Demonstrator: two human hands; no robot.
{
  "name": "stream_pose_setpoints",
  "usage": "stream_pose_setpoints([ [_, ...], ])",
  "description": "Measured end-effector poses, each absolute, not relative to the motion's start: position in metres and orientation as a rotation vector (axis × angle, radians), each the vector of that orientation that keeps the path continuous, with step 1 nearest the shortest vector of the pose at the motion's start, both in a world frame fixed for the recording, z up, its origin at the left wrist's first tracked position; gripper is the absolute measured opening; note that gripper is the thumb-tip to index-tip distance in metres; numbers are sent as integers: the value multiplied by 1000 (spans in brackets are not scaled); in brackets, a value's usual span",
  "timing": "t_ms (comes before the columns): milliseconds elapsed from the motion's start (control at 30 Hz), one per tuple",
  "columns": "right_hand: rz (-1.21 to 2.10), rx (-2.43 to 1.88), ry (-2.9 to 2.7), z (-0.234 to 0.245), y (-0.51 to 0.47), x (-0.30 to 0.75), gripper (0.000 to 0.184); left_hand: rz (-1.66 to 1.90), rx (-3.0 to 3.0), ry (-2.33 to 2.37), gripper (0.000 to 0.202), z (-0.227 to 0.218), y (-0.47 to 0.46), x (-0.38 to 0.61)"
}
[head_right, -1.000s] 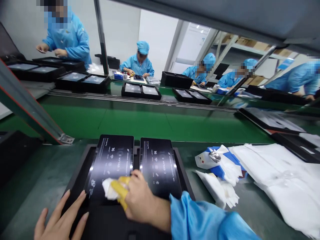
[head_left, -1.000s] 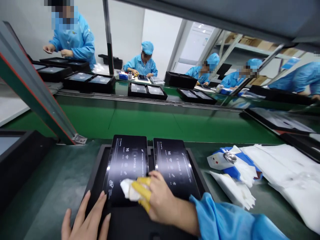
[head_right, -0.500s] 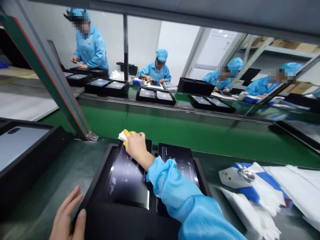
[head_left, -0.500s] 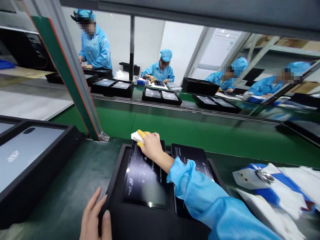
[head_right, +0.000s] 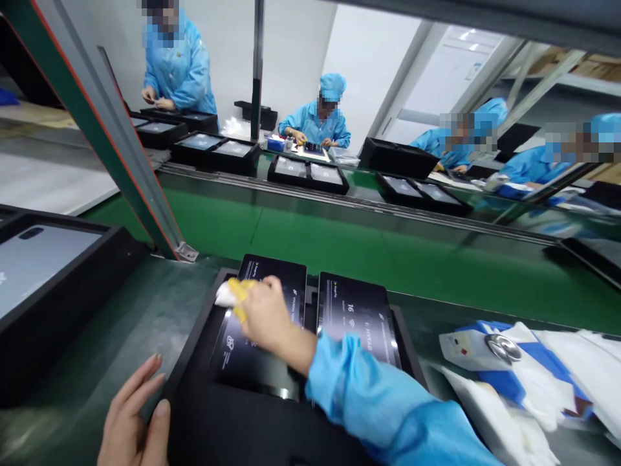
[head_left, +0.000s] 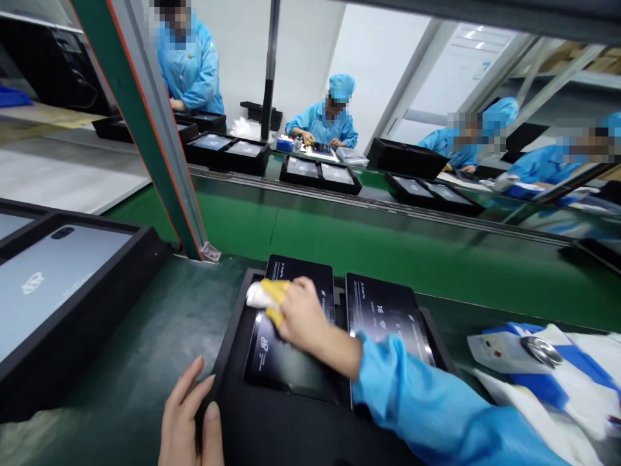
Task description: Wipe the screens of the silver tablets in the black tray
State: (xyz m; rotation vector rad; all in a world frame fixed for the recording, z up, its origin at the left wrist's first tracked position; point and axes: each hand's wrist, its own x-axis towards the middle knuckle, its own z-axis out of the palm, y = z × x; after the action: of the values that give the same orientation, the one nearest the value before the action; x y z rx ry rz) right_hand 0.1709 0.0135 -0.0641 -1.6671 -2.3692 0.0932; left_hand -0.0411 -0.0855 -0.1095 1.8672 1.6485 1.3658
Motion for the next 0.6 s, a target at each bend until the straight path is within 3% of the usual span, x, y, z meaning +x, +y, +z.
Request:
stream_pose_setpoints([
  [100,5,-1738,-2288,-61,24,173,48,1366,1914,1621,26,-107,-86,-42],
  [267,14,-1203,-2483,-93,-74,145,46,1393,2010,1565,26,-111,-83,-47],
  [367,43,-1118,-2401,-92,-92,156,48,1384,2023,1564,28,-116,-81,-51],
  [600,-36,-1884,-1971,-48,6,274,51,744,2571,1563,46,-122,-78,-44],
])
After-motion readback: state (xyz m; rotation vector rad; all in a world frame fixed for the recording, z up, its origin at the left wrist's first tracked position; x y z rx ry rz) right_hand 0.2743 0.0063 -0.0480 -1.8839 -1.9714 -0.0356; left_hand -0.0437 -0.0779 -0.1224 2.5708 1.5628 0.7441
